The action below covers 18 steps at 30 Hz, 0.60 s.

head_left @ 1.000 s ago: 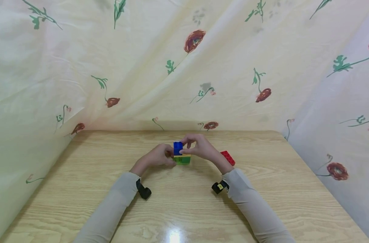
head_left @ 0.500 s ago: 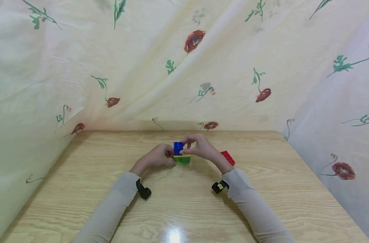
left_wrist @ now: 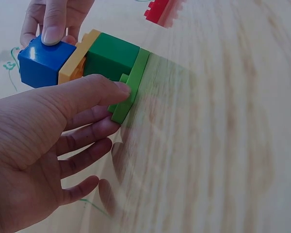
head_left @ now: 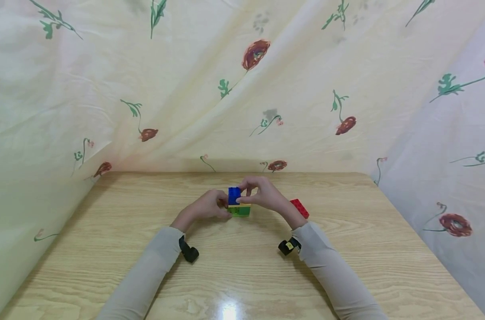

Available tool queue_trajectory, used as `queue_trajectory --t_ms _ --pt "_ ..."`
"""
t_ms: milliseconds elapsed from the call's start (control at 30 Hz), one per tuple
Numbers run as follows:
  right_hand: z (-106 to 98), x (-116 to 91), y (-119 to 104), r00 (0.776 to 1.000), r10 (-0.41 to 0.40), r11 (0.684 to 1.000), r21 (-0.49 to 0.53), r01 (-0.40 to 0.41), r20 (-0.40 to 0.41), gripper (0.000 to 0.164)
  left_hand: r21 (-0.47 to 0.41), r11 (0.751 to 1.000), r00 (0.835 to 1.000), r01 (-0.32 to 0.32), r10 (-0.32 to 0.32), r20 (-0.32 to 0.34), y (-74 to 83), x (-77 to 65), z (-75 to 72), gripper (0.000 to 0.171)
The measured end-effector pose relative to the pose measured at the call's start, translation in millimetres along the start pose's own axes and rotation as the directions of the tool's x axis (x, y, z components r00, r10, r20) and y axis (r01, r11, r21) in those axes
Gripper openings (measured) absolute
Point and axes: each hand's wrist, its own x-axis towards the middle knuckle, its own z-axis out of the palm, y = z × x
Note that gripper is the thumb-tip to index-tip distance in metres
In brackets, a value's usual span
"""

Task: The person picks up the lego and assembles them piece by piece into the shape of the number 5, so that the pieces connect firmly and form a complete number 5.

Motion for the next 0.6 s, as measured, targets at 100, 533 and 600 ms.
queue_trajectory --t_ms 100,533,600 --pt "-0.1 -0.3 0.2 1.000 -0.001 1.000 -0.015 0.001 -0.002 0.024 -0.006 1.000 1.000 -0.008 0.008 0.002 0.5 -0.2 -0.1 0.024" --pt "-0.3 -1.4 -1.9 1.000 -0.019 0.999 -0.033 0.019 -0.007 0.023 -0.013 1.000 1.000 -0.014 0.014 0.005 1.4 -0.3 0.3 0.022" --pt "-0.4 -1.0 -1.6 1.000 -0.019 0.999 -0.026 0.018 -0.007 0.023 -0.015 1.000 1.000 -0.012 0.012 0.005 1.7 -0.4 0.0 0.022"
